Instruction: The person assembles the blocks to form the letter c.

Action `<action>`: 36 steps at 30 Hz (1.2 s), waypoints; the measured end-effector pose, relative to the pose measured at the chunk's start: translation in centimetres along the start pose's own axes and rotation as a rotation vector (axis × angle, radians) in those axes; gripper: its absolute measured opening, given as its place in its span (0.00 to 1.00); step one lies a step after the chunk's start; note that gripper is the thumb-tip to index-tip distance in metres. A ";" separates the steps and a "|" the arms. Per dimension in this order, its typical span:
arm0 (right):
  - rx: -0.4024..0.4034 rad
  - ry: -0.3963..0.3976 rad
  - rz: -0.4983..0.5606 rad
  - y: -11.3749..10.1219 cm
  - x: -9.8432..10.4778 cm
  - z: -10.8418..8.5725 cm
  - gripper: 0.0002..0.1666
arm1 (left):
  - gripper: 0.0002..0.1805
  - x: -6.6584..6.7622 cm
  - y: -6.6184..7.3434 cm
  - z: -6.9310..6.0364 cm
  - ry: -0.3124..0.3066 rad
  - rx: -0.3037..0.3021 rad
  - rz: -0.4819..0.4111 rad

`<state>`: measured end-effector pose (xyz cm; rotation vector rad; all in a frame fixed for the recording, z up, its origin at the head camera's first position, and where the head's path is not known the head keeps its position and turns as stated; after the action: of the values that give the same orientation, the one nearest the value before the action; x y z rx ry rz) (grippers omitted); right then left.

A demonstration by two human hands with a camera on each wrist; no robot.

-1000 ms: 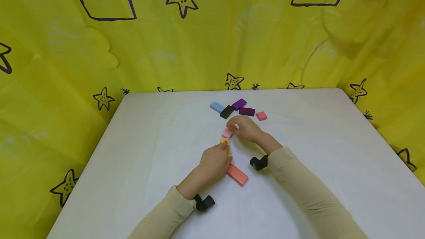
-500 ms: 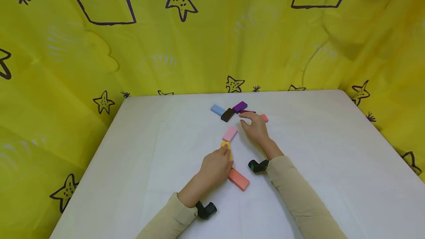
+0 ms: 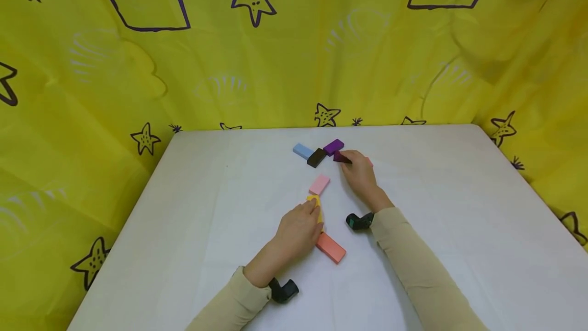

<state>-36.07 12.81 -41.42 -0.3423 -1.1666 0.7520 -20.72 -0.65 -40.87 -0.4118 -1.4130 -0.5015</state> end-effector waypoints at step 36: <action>0.065 -0.181 -0.176 -0.7 -0.5 0.2 0.10 | 0.16 1.7 5.3 -3.1 -0.257 -0.328 -0.021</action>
<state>-36.08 11.99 -41.27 -0.1161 -1.3206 0.6747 -15.00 1.88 -39.46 -0.7470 -1.5867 -0.7204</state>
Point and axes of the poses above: each hand's wrist, its own z-axis towards the middle knuckle, its own x-axis out of the back of the hand, y = z × x, the point moved 8 cm from there along z, towards the middle knuckle, and after that the axes turned 2 degrees about -x, right-handed, at the moved point
